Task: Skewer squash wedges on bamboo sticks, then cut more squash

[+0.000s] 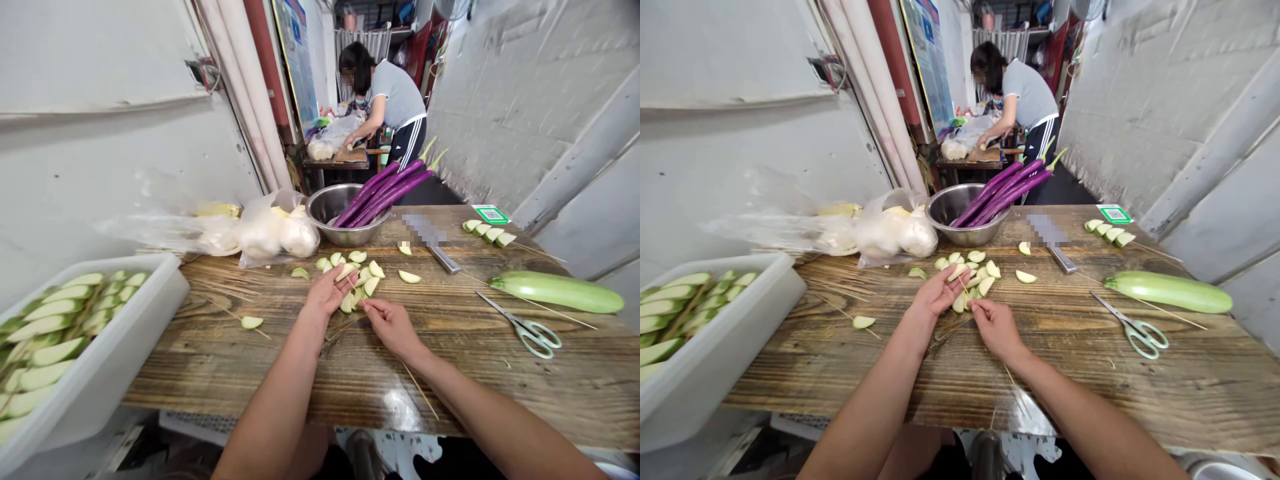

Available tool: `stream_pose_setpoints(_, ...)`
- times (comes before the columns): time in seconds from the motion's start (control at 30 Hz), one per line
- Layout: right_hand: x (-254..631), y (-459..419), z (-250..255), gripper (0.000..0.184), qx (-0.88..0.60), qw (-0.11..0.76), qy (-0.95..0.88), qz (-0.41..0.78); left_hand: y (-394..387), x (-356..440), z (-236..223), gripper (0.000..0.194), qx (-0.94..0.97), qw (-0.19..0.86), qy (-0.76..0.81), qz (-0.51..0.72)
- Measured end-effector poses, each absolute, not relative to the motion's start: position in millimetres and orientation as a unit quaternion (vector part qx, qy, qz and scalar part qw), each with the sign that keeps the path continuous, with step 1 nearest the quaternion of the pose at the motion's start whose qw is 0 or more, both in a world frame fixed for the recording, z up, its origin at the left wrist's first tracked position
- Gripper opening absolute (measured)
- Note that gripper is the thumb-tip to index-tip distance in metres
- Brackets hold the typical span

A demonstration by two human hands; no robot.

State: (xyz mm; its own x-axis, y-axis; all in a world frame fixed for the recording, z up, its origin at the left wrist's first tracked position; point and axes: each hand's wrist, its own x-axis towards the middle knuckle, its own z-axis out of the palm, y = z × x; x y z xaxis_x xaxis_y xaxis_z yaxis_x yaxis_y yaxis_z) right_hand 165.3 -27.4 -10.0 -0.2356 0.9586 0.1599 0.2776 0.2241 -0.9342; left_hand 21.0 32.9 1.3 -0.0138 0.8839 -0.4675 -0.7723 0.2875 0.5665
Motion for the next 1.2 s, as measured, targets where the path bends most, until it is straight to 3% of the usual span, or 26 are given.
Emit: stream_pose_setpoints(1.2,155.9,-38.4,-8.1,0.031,-0.487,0.453,-0.641,0.383,25.9,31.9,10.4,0.003,0.075,0.699,0.425,0.57)
